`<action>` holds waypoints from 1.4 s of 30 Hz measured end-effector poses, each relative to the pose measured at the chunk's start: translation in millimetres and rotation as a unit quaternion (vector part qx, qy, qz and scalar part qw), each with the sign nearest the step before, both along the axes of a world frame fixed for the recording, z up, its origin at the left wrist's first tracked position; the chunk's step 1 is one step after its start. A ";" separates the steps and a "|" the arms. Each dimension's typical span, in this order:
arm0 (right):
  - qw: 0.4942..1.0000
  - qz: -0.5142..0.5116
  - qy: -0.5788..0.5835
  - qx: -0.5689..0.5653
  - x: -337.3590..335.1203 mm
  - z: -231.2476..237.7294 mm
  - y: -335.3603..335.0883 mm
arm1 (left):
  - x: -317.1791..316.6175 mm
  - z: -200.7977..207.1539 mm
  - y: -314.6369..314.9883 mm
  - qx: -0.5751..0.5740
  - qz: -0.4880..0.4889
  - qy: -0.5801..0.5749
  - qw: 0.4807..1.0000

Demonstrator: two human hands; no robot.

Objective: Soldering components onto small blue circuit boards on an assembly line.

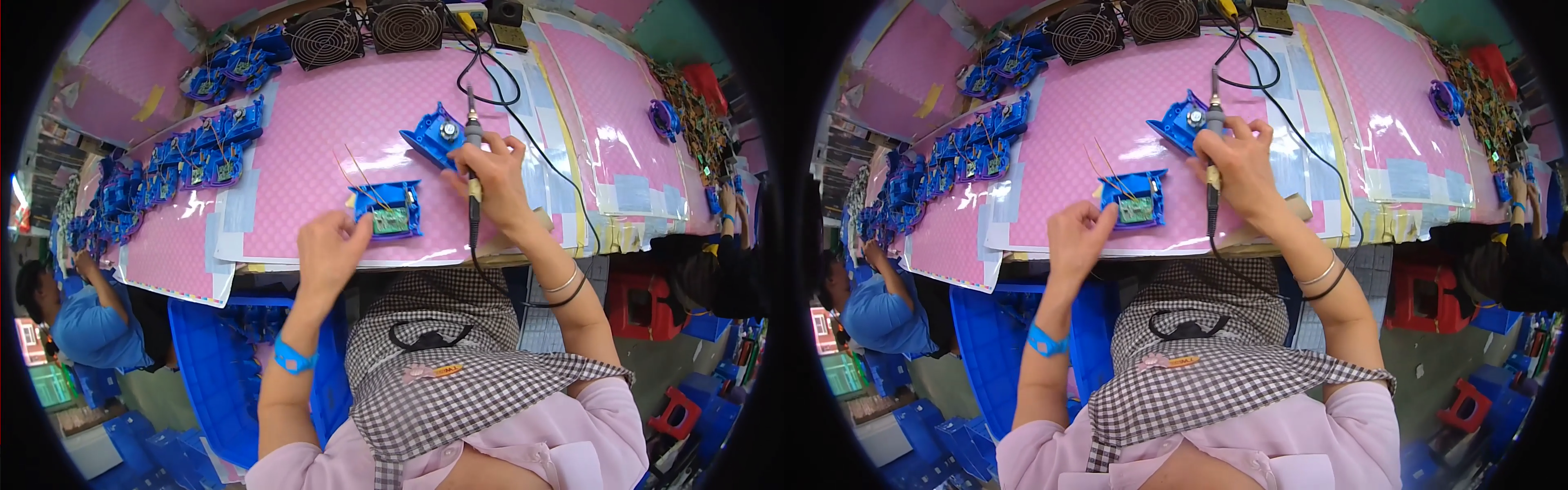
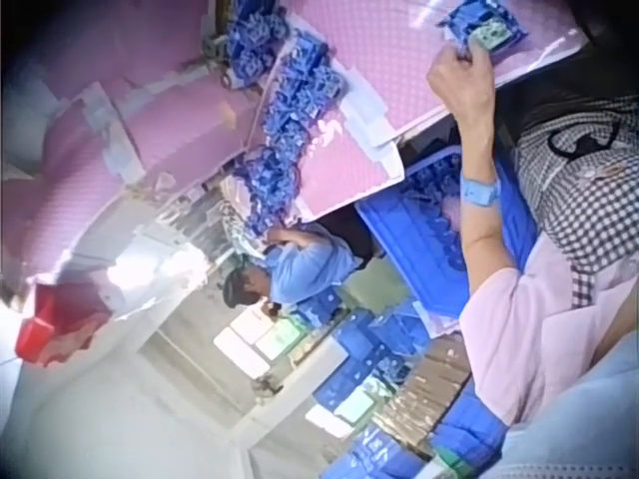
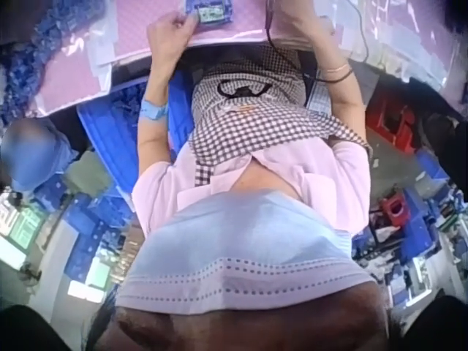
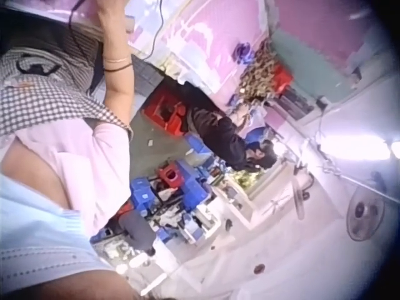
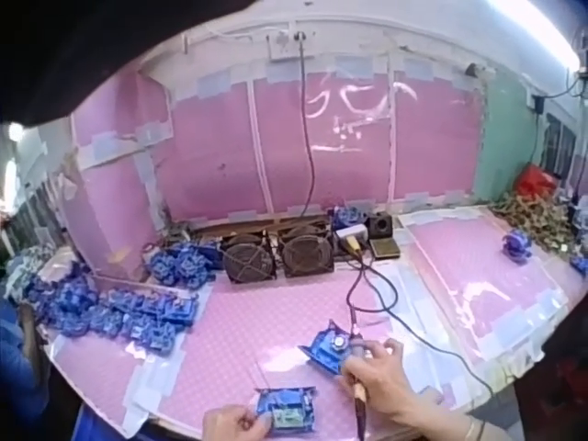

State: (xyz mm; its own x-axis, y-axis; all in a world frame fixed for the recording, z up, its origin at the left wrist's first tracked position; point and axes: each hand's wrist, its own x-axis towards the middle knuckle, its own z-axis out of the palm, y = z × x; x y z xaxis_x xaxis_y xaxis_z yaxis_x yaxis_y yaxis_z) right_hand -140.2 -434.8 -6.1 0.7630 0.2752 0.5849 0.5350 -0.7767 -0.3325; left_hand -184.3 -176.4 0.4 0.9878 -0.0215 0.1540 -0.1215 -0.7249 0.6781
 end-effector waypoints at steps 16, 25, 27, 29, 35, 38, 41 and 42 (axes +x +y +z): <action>0.921 0.053 0.122 0.367 -56.4 25.2 -34.7 | 32.8 74.5 18.8 -0.550 -0.043 0.151 0.820; 0.824 -0.001 0.282 0.491 -58.9 19.6 -17.7 | 39.8 41.1 -37.9 -0.030 -0.097 -0.119 0.988; 0.826 0.000 0.283 0.487 -56.9 19.1 -13.8 | 39.1 43.4 -43.0 -0.046 -0.073 -0.075 0.993; 0.834 -0.002 0.281 0.474 -53.9 17.8 -11.3 | 38.4 47.9 -42.4 -0.038 -0.077 -0.068 0.994; 0.845 0.009 0.267 0.464 -47.1 16.5 -5.8 | 39.2 48.5 -40.0 -0.038 -0.086 -0.047 0.994; 0.845 0.012 0.266 0.465 -44.9 14.4 -3.7 | 43.2 44.5 -40.3 -0.032 -0.091 -0.053 0.994; 0.842 0.005 0.268 0.468 -44.8 12.1 -3.0 | 45.3 44.8 -40.5 -0.030 -0.095 -0.054 0.994; 0.841 0.000 0.268 0.470 -44.6 11.8 -2.9 | 45.5 45.3 -40.3 -0.030 -0.096 -0.052 0.994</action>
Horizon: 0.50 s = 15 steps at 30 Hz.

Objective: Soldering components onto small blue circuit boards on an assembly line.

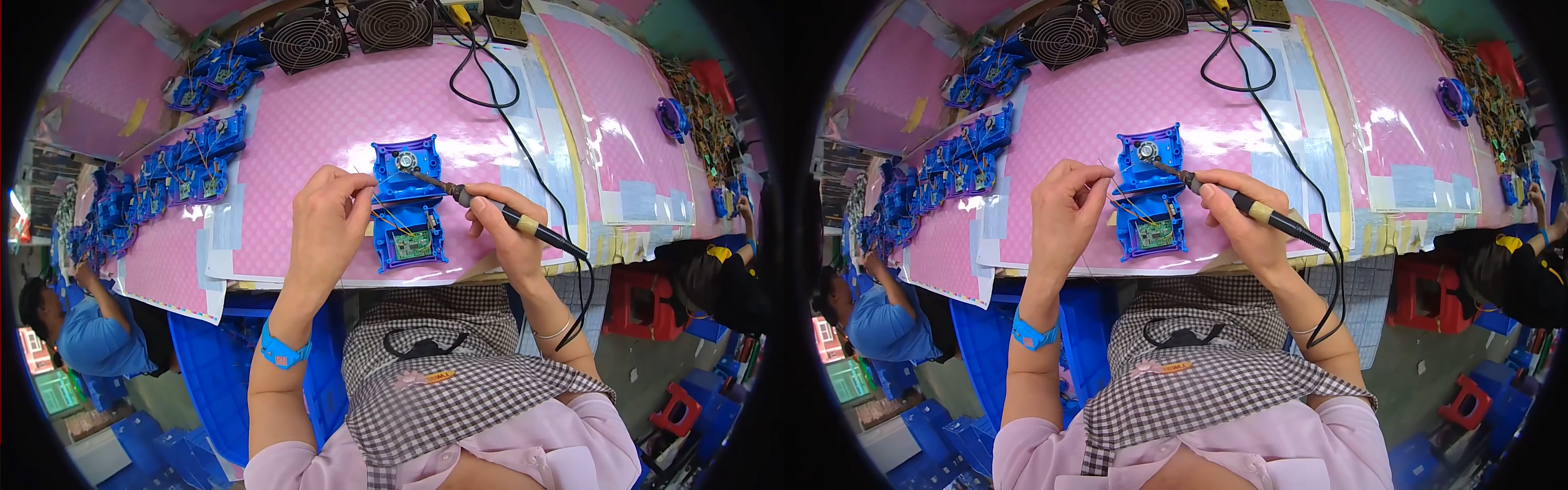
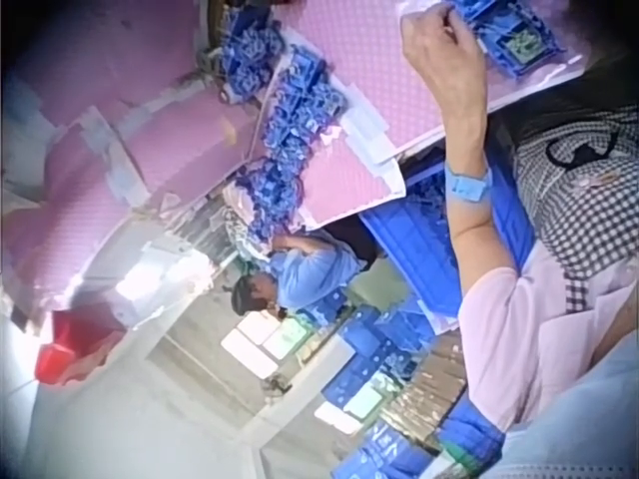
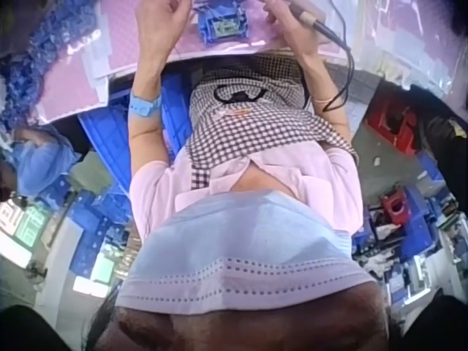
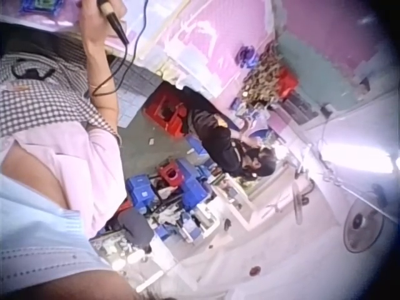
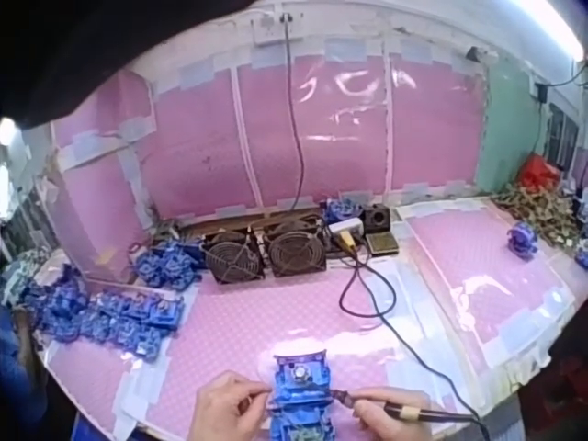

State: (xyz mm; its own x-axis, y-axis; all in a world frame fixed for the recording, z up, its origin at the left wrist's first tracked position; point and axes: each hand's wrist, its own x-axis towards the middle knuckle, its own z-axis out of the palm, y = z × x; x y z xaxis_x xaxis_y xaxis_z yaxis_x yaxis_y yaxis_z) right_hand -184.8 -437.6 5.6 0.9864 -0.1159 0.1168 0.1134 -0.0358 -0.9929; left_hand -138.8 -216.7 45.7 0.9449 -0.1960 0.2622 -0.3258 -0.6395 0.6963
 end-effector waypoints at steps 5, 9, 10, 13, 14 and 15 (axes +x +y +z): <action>1.000 -0.003 0.005 0.003 -2.0 1.2 2.3 | 1.0 -1.1 0.9 -0.001 -0.005 0.007 1.000; 1.000 -0.003 -0.004 -0.011 -2.2 -0.2 3.0 | 2.2 -2.4 0.8 -0.011 -0.006 0.001 1.000; 1.000 -0.004 -0.004 -0.012 -2.5 0.3 3.3 | 2.1 -2.4 0.9 -0.012 -0.007 0.001 1.000; 1.000 -0.003 -0.009 -0.028 -2.8 2.3 4.5 | 1.9 -2.0 1.0 -0.003 -0.012 0.000 1.000; 1.000 -0.003 -0.011 -0.028 -2.5 2.4 4.6 | 2.0 -2.0 0.7 -0.001 -0.011 -0.001 1.000; 1.000 -0.002 -0.013 -0.028 -2.4 2.4 5.1 | 2.0 -2.0 0.7 0.001 -0.010 -0.003 1.000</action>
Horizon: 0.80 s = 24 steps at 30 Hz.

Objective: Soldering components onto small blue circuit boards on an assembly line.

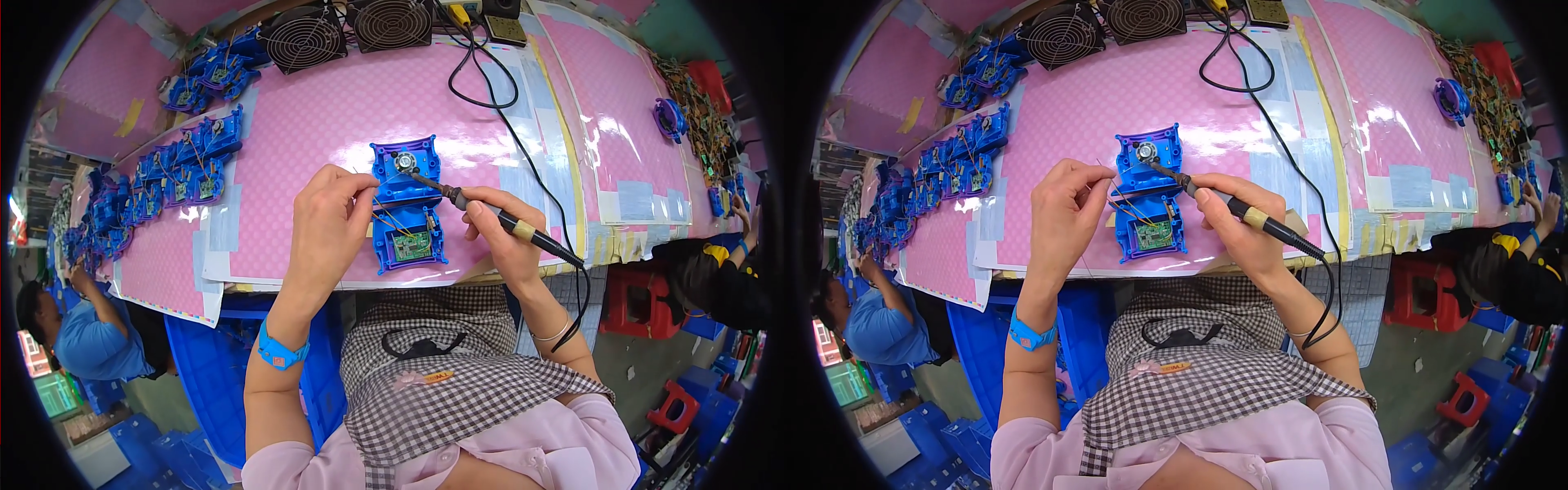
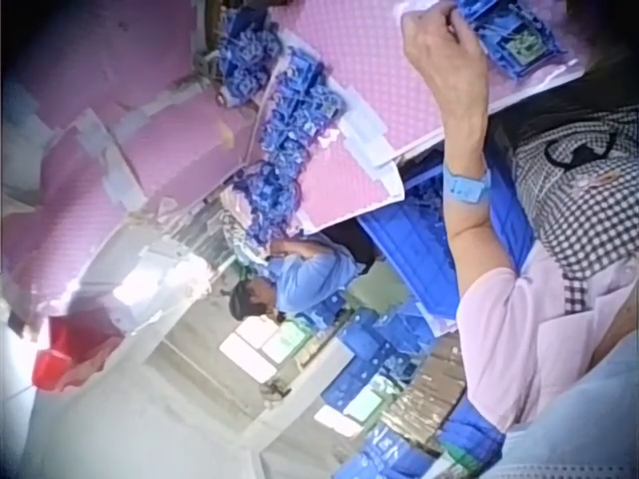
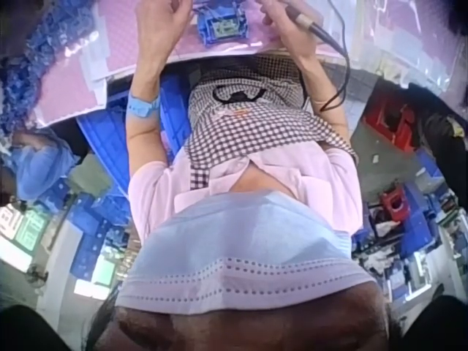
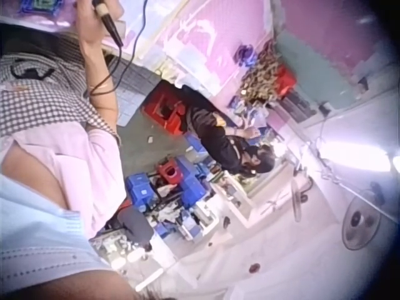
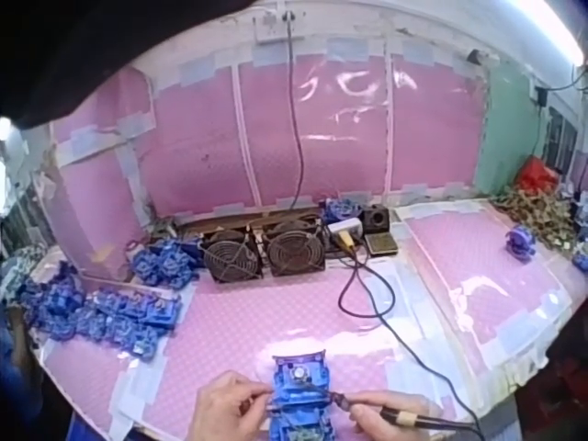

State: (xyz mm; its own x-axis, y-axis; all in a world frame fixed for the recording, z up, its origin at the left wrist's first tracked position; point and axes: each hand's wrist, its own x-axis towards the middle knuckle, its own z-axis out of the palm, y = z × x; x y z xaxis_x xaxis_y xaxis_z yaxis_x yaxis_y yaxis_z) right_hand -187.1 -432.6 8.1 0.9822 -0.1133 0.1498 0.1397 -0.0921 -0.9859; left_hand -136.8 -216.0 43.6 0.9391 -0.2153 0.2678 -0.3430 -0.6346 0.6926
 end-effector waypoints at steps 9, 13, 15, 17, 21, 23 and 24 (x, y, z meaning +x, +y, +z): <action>0.986 -0.004 -0.084 -0.142 -1.4 4.9 0.6 | 5.4 -8.0 -2.2 -0.005 -0.022 -0.033 0.999; 0.997 -0.045 -0.038 -0.056 -2.4 18.1 -12.4 | 1.2 -3.6 -3.7 -0.008 -0.017 -0.033 0.999; 0.998 -0.038 -0.010 -0.057 1.8 21.9 -21.0 | 2.6 -3.8 -9.1 -0.013 -0.032 -0.031 0.999; 0.998 -0.030 0.000 -0.058 5.5 22.7 -24.6 | 3.8 -4.9 -15.0 -0.005 -0.041 -0.023 0.999; 0.997 -0.008 -0.006 -0.075 8.8 19.8 -24.3 | 9.6 -11.9 -20.4 0.014 -0.051 -0.050 0.997; 0.997 0.003 -0.002 -0.073 10.0 15.5 -23.9 | 10.5 -13.6 -22.1 0.012 -0.048 -0.045 0.998; 0.997 0.004 0.000 -0.073 10.8 13.2 -23.7 | 10.7 -13.9 -22.8 0.010 -0.046 -0.039 0.998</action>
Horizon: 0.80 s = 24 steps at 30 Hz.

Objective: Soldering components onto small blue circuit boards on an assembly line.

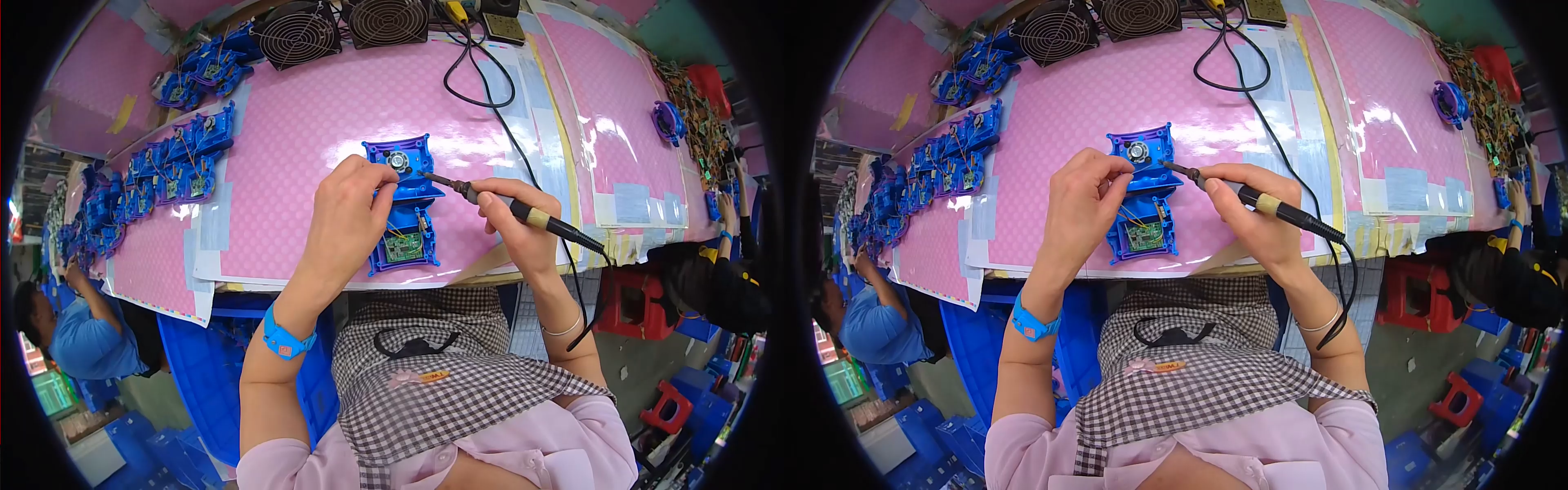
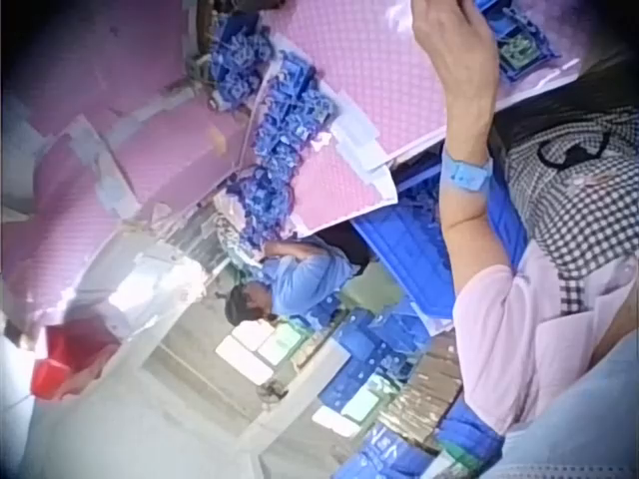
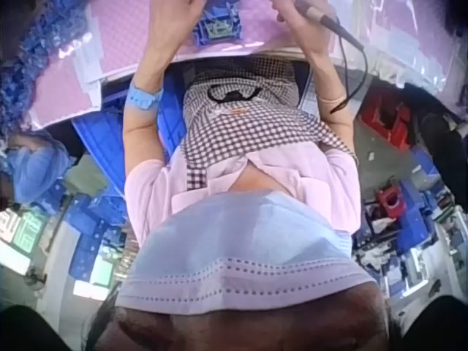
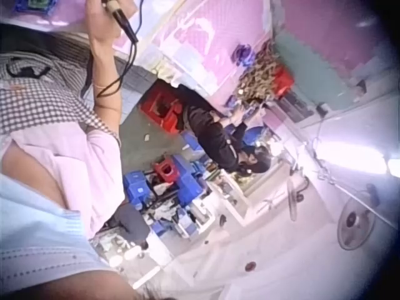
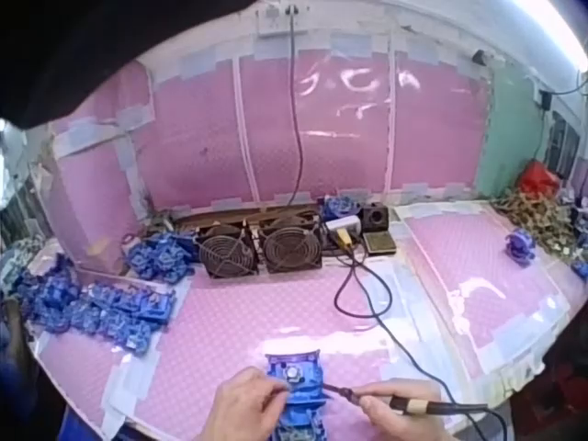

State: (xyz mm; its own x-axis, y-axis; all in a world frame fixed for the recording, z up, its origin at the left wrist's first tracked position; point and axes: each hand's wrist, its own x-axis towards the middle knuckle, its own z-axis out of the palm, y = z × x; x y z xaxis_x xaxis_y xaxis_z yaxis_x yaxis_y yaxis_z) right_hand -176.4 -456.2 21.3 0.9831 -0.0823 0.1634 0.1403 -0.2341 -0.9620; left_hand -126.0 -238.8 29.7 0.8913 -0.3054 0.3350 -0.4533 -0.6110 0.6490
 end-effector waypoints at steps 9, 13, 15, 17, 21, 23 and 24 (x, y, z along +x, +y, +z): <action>1.000 0.002 0.003 0.002 1.6 0.1 -1.6 | 3.1 -4.2 -3.8 0.001 0.001 0.005 1.000; 1.000 0.002 -0.004 -0.002 1.9 0.0 -0.8 | 5.5 -5.7 -6.0 -0.005 0.001 0.015 1.000; 1.000 0.004 -0.004 -0.003 2.2 0.3 -0.6 | 6.9 -7.5 -6.4 -0.006 0.004 0.015 1.000; 1.000 0.007 -0.006 -0.004 2.4 0.5 -0.1 | 7.5 -10.0 -5.8 -0.004 0.004 0.018 1.000; 1.000 0.009 -0.003 -0.014 2.1 2.7 0.6 | 4.8 -4.1 1.4 -0.025 0.011 0.026 0.999; 1.000 0.008 -0.002 -0.014 1.4 4.1 -1.0 | 0.7 1.2 17.6 -0.065 0.081 0.033 0.994; 1.000 0.005 -0.006 -0.012 1.0 4.1 -1.7 | -3.0 3.0 28.5 -0.104 0.151 0.040 0.982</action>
